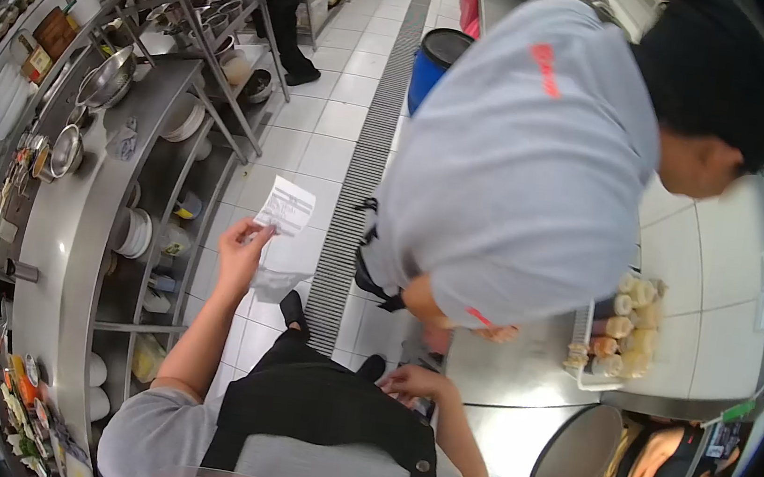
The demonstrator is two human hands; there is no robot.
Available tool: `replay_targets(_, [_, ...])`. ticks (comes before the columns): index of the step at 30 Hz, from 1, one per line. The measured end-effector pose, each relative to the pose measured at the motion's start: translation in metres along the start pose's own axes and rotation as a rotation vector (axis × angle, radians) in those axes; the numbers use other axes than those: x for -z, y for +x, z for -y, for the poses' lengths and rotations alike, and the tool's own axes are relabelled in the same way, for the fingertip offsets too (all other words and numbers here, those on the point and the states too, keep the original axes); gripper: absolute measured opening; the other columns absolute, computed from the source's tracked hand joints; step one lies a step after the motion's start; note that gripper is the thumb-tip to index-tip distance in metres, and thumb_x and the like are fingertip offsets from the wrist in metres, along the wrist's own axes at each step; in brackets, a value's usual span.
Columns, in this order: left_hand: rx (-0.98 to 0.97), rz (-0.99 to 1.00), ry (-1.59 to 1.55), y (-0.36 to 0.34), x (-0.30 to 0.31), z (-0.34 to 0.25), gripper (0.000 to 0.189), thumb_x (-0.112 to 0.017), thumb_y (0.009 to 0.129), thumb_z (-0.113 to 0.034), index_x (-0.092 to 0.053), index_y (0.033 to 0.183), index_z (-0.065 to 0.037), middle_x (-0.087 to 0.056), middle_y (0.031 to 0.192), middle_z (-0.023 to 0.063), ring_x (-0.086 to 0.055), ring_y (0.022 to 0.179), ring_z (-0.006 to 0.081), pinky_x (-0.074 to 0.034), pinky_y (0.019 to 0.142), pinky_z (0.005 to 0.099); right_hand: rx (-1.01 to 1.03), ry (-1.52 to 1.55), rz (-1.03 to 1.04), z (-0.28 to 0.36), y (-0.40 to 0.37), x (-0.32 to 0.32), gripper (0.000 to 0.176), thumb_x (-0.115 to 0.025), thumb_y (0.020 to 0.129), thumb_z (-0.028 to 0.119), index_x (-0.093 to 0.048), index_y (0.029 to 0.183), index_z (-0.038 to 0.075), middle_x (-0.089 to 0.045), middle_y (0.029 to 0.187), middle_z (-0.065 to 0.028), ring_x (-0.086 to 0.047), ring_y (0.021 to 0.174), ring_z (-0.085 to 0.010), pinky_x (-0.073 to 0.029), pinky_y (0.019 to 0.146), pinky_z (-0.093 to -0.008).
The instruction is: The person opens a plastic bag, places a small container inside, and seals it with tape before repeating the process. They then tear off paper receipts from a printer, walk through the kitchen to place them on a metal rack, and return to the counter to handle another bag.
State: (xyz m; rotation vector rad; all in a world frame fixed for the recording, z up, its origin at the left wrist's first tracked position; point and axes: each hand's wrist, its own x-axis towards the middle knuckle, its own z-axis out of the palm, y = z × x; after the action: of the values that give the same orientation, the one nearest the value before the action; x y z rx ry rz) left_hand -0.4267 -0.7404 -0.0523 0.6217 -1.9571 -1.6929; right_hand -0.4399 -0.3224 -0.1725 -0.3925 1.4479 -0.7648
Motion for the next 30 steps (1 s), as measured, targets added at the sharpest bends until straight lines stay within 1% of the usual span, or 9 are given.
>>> replay_targets(4, [-0.044,-0.062,-0.199,0.088,0.019,0.005,0.006,-0.074,0.089,-0.006,-0.072,0.090,-0.001,-0.068,0.082,-0.0002,-0.054,0.073,0.0057,-0.040,0.064,0.0216,-0.019,-0.114,-0.162,0.055,0.132,0.006,0.038,-0.067,0.089,0.014,-0.066,0.126,0.004,-0.073,0.103,-0.0103,-0.070,0.084,-0.0182,-0.057,0.070,-0.0339])
replay_targets(5, [-0.045,-0.067,-0.262,0.111,0.024,0.005,0.006,-0.074,0.089,-0.007,-0.072,0.090,-0.001,-0.067,0.082,-0.0005,-0.052,0.069,0.0045,-0.038,0.060,0.0216,0.189,-0.282,-0.236,0.069,0.160,0.020,0.039,-0.066,0.087,0.013,-0.066,0.124,0.002,-0.073,0.109,-0.0161,-0.071,0.091,-0.0269,-0.057,0.080,-0.0384])
replay_targets(6, [0.008,-0.050,-0.348,0.129,0.028,-0.010,0.008,-0.074,0.091,-0.009,-0.072,0.091,-0.002,-0.063,0.077,-0.0028,-0.042,0.058,0.0014,-0.029,0.051,0.0220,0.122,-0.373,-0.361,0.115,0.165,0.026,0.042,-0.068,0.087,0.020,-0.065,0.124,0.002,-0.069,0.118,-0.0220,-0.068,0.102,-0.0360,-0.053,0.091,-0.0428])
replay_targets(9, [0.044,-0.041,-0.500,0.196,0.036,-0.029,0.009,-0.074,0.092,-0.011,-0.071,0.093,-0.002,-0.058,0.072,-0.0048,-0.034,0.052,0.0006,-0.022,0.046,0.0229,0.253,-0.531,-0.601,0.193,0.214,0.048,0.042,-0.072,0.086,0.024,-0.067,0.121,0.001,-0.068,0.107,-0.0229,-0.065,0.107,-0.0389,-0.051,0.096,-0.0446])
replay_targets(13, [0.018,0.001,-0.608,0.275,0.046,-0.047,0.013,-0.073,0.094,-0.013,-0.070,0.094,-0.001,-0.060,0.071,-0.0038,-0.033,0.049,0.0002,-0.023,0.044,0.0216,0.265,-0.386,-0.431,0.296,0.266,0.068,0.042,-0.071,0.090,0.022,-0.064,0.125,0.000,-0.067,0.122,-0.0237,-0.065,0.114,-0.0351,-0.052,0.095,-0.0398])
replay_targets(19, [0.021,0.035,-0.583,0.394,0.039,-0.034,0.015,-0.073,0.094,-0.014,-0.069,0.094,0.000,-0.066,0.078,-0.0008,-0.032,0.046,-0.0007,-0.021,0.043,0.0213,0.424,-0.192,-0.357,0.392,0.345,0.141,0.045,-0.071,0.092,0.023,-0.061,0.129,0.000,-0.070,0.116,-0.0192,-0.068,0.107,-0.0308,-0.052,0.094,-0.0377])
replay_targets(24, [0.077,0.003,-0.523,0.514,0.014,-0.006,0.017,-0.071,0.095,-0.016,-0.072,0.096,0.001,-0.058,0.066,-0.0046,-0.031,0.046,-0.0004,-0.022,0.044,0.0214,0.340,-0.333,-0.431,0.437,0.418,0.271,0.038,-0.072,0.091,0.025,-0.066,0.118,0.000,-0.072,0.106,-0.0173,-0.069,0.099,-0.0287,-0.054,0.086,-0.0377])
replay_targets(27, [0.074,-0.030,-0.428,0.594,0.003,0.001,0.019,-0.069,0.097,-0.017,-0.075,0.099,0.001,-0.048,0.060,-0.0076,-0.031,0.048,0.0002,-0.022,0.045,0.0220,0.253,-0.466,-0.342,0.485,0.449,0.365,0.042,-0.073,0.091,0.026,-0.066,0.125,0.003,-0.071,0.110,-0.0130,-0.067,0.098,-0.0254,-0.053,0.088,-0.0364])
replay_targets(30, [0.122,-0.027,-0.345,0.661,-0.006,-0.003,0.020,-0.066,0.098,-0.016,-0.077,0.102,-0.001,-0.043,0.060,-0.0088,-0.032,0.052,0.0012,-0.022,0.048,0.0233,0.367,-0.201,-0.340,0.558,0.460,0.453,0.038,-0.064,0.098,0.031,-0.066,0.126,0.005,-0.070,0.111,-0.0087,-0.067,0.098,-0.0219,-0.052,0.087,-0.0353])
